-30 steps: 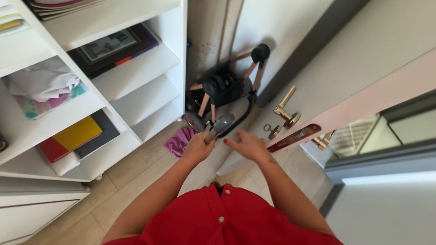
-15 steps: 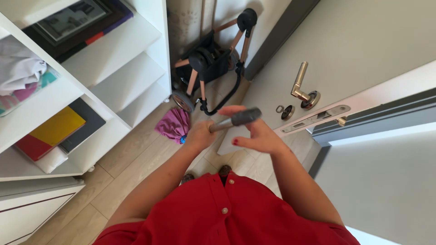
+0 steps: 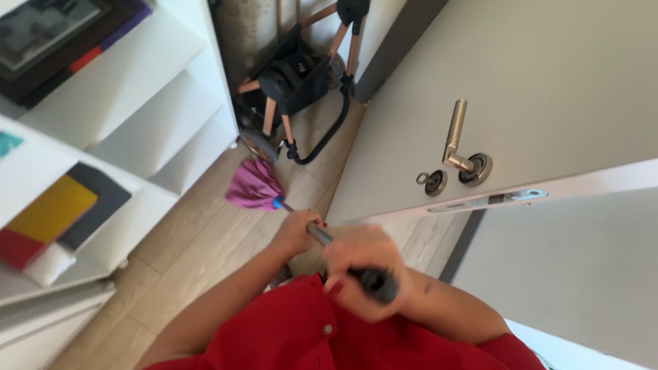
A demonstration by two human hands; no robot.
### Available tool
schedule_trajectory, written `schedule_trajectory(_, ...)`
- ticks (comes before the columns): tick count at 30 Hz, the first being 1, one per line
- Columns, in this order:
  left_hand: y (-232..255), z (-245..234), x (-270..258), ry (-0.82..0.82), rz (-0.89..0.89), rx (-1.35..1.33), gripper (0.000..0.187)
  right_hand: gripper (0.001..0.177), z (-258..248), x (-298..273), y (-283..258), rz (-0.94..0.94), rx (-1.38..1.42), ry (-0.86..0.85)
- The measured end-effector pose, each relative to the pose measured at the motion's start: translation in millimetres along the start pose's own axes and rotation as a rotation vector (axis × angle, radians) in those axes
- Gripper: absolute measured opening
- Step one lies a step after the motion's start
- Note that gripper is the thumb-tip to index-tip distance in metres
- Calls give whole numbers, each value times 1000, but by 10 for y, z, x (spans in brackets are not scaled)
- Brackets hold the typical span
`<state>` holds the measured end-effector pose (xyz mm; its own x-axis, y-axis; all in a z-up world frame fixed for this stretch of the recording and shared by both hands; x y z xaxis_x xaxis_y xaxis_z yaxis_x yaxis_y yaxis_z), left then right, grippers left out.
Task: Mop the floors across the bedroom, hallway, and bathroom, and rinse the mop in a bucket.
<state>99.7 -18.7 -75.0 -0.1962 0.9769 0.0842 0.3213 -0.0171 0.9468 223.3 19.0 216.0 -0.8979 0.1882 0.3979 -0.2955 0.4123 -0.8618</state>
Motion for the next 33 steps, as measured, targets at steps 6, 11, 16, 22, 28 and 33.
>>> schedule_trajectory(6, 38, 236, 330, -32, -101, -151, 6, 25, 15, -1, 199, 56, 23, -171)
schedule_trajectory(11, -353, 520, 768, -28, 55, -230, 4, 28, -113, 73, 599, -22, -62, -202)
schedule_trajectory(16, -766, 694, 1240, 19, 53, -495, 15, 31, -272, 225, 1025, -58, -125, -251)
schedule_trajectory(22, -896, 781, 1565, 135, 50, -308, 13, 30, -452, 345, 1228, -31, -171, -250)
schedule_trajectory(28, -1106, 907, 1780, 263, 113, -217, 14, 32, -433, 208, 1565, -28, -228, -257)
schedule_trajectory(33, -1795, 1147, 2115, 109, -236, 112, 62, 29, -332, 26, 2042, 0, -391, -227)
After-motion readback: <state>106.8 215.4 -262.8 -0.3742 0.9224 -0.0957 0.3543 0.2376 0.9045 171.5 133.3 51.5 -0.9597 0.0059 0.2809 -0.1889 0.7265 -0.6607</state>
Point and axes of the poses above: each hand's wrist, its own x-axis towards the middle knuckle, its own z-axis out of the palm, y = z × x, the point moved 2 cm from there along x, towards the middle knuckle, and after that the axes turned 4 degrees about -x, right-handed, at the moved point
